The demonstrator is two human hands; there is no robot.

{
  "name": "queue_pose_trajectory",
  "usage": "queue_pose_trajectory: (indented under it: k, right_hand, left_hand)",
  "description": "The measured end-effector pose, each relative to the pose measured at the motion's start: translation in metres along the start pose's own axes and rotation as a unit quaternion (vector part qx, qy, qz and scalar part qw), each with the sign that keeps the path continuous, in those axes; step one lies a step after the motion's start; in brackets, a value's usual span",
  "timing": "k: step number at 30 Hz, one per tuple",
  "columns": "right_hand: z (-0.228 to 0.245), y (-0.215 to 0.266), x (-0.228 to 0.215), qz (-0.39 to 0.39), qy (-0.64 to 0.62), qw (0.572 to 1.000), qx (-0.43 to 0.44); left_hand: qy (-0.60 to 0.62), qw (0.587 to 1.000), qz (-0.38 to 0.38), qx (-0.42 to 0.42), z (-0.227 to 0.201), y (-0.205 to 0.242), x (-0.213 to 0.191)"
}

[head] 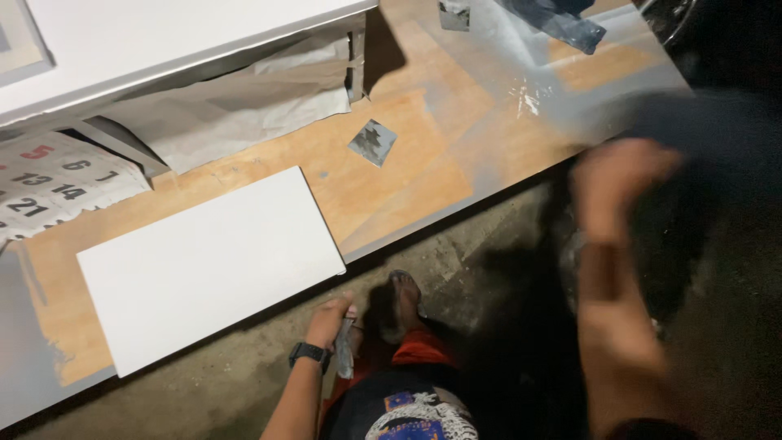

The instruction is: The person sands a white rectangular board on a workbench using a sanding block. They wipe the board with a dark cloth, flip it over to sand the other side, and clean the workbench surface.

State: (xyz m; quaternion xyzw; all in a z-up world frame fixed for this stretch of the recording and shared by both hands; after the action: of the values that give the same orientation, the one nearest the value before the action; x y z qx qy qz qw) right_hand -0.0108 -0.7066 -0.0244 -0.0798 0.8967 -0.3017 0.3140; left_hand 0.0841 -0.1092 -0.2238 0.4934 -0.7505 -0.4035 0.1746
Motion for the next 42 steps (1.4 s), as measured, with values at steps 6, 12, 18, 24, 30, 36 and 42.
queue_pose_trajectory:
  k: [6,12,18,24,30,36,42]
  right_hand:
    - [0.004,0.255,0.104,0.209,-0.304,0.628,-0.686]
    - [-0.003,0.228,0.061,0.36,-0.392,0.599,-0.598]
    - [-0.015,0.215,-0.009,0.56,-0.582,0.361,-0.466]
    - [-0.012,0.265,-0.055,0.716,-0.625,0.13,-0.284]
    - [-0.044,0.319,-0.13,0.82,-0.564,-0.035,-0.089]
    - [-0.041,0.396,-0.194,0.786,-0.577,0.105,-0.198]
    - [-0.137,0.497,-0.304,0.363,-0.698,0.271,-0.555]
  left_hand:
    - [-0.077,0.994,0.083,0.007,0.0,-0.015,0.007]
    - [-0.166,0.975,0.1,0.112,-0.019,-0.006,0.014]
    - [0.013,0.993,0.032,0.115,-0.035,0.022,0.012]
    - [0.041,0.995,-0.008,0.09,-0.071,0.091,-0.027]
    - [0.195,0.971,-0.057,0.127,-0.019,0.068,-0.068]
    - [0.138,0.97,-0.17,0.11,0.051,0.09,-0.14]
    - [0.176,0.947,-0.264,0.052,0.102,0.104,-0.184]
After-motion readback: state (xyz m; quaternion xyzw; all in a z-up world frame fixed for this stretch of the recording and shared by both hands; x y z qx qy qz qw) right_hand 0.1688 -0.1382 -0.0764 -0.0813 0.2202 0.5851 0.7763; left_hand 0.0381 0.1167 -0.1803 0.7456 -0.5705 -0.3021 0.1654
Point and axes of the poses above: each hand's wrist, its own y-axis away from the middle knuckle, its own x-axis out of the palm, z = x × y, the point moved 3 cm from there along -y, towards the middle knuckle, and after that the axes turned 8 degrees about x, right-handed, at the moved point
